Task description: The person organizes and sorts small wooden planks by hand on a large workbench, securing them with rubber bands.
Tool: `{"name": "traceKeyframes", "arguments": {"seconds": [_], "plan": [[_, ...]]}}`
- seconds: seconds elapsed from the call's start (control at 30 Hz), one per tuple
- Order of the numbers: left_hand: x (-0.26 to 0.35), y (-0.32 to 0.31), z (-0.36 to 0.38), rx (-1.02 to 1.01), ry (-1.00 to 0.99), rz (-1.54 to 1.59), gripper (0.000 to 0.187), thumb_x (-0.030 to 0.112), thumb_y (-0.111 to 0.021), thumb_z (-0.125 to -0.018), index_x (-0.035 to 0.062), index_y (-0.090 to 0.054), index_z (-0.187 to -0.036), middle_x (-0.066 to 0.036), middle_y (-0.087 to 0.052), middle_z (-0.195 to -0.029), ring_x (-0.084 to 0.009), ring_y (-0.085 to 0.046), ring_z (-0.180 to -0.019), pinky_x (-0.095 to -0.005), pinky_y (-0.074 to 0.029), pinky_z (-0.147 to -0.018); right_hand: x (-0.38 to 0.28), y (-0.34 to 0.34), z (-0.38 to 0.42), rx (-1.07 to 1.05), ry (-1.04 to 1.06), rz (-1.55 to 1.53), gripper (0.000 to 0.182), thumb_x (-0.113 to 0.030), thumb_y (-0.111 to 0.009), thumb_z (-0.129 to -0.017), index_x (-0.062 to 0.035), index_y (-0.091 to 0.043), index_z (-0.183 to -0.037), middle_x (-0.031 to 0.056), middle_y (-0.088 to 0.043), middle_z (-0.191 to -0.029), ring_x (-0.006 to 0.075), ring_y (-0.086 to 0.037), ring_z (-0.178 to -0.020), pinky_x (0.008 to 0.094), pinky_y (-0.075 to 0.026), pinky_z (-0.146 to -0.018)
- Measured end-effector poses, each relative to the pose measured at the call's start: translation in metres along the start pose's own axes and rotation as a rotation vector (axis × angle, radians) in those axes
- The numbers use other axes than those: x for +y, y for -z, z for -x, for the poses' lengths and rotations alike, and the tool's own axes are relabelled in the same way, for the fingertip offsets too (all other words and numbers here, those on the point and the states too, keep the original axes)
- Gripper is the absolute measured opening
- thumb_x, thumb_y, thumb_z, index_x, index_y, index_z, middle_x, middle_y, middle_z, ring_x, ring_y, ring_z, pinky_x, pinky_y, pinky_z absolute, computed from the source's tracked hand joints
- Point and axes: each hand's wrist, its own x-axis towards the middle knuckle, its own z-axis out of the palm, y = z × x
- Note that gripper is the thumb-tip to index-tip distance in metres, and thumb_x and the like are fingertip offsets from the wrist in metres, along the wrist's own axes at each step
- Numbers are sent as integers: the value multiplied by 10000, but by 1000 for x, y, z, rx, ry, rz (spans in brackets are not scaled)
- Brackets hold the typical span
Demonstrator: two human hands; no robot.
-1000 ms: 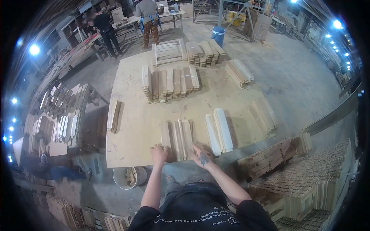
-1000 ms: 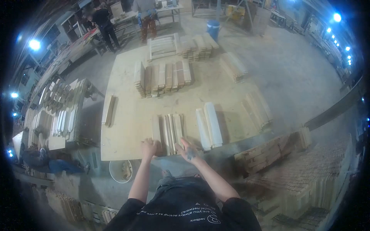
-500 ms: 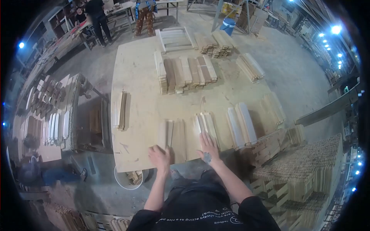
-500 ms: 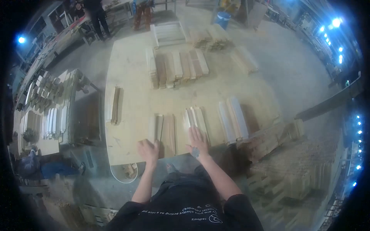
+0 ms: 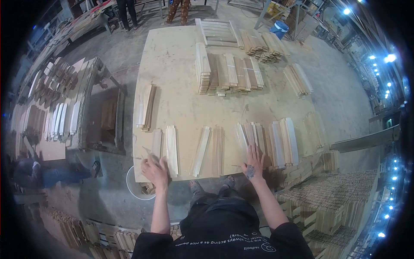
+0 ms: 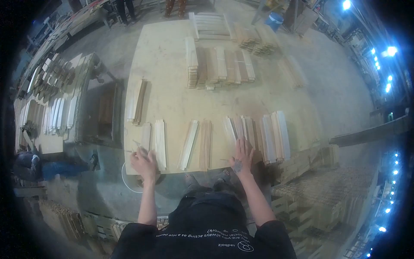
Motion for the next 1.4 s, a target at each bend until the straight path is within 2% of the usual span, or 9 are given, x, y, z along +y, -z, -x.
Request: {"name": "traceKeyframes", "arguments": {"seconds": [0.23,0.37,0.5,0.6,0.8,0.9,1.03,1.13,1.4], "plan": [[126,-9,51,-387,-223,338,572,272,-807,-839,78,-576,-1325,-192,-572,-1154,-391,-570,-1083,-512,-439,-894,-14,11,-5,211,69,-126,772,-320,-794,-791,-93,-514,-1474,174,-520,-1352,382,-498,-1289,568,-402,-1065],[142,-22,62,-319,-112,230,605,209,-811,-837,81,-541,-1363,-197,-578,-1130,-404,-586,-1065,-522,-458,-863,-37,4,-11,21,199,-366,777,-340,-762,-856,-80,-458,-1522,209,-497,-1371,404,-558,-1173,509,-456,-977],[134,-21,55,-376,-7,418,327,126,-697,-911,58,-641,-1225,-184,-604,-1084,-386,-595,-1026,-512,-474,-872,-117,17,-13,-8,-1,-418,851,-359,-815,-827,-106,-415,-1535,202,-574,-1220,401,-595,-1181,506,-516,-945],[118,-2,33,-472,112,494,233,103,-690,-919,53,-679,-1147,-176,-636,-1010,-388,-618,-970,-523,-480,-857,-117,5,-13,15,-55,-438,904,-331,-796,-829,-119,-333,-1576,215,-599,-1182,382,-628,-1143,484,-530,-951],[70,0,22,-166,-54,262,234,106,-726,-901,42,-685,-1123,-176,-634,-1006,-380,-625,-952,-491,-479,-830,-57,-9,-14,119,165,-642,584,-176,-697,-857,-67,-554,-1412,187,-641,-1150,354,-674,-1027,452,-559,-853],[60,7,16,-164,59,180,305,133,-753,-887,39,-672,-1166,-183,-614,-1025,-377,-612,-963,-492,-476,-841,-45,-3,-17,13,-41,-631,472,-150,-667,-875,-63,-622,-1336,155,-650,-1142,327,-679,-1009,452,-558,-806],[45,-8,22,-199,117,239,370,150,-776,-869,29,-651,-1196,-189,-594,-1020,-385,-593,-974,-492,-475,-844,-58,6,-15,-16,-42,-536,530,-217,-730,-888,-78,-594,-1381,140,-631,-1113,323,-653,-1041,460,-537,-860],[46,-12,24,-254,87,335,361,136,-777,-856,14,-642,-1168,-190,-592,-1002,-398,-592,-960,-495,-473,-837,-67,-5,-15,32,34,-507,597,-256,-755,-880,-77,-538,-1406,196,-597,-1184,398,-632,-1082,505,-522,-879],[102,-15,57,-316,-6,380,310,115,-737,-848,28,-625,-1124,-192,-609,-1035,-391,-600,-965,-502,-461,-820,-108,-7,-15,-79,46,-652,627,-228,-767,-871,-82,-509,-1423,182,-569,-1193,396,-625,-1069,498,-522,-893]]}}
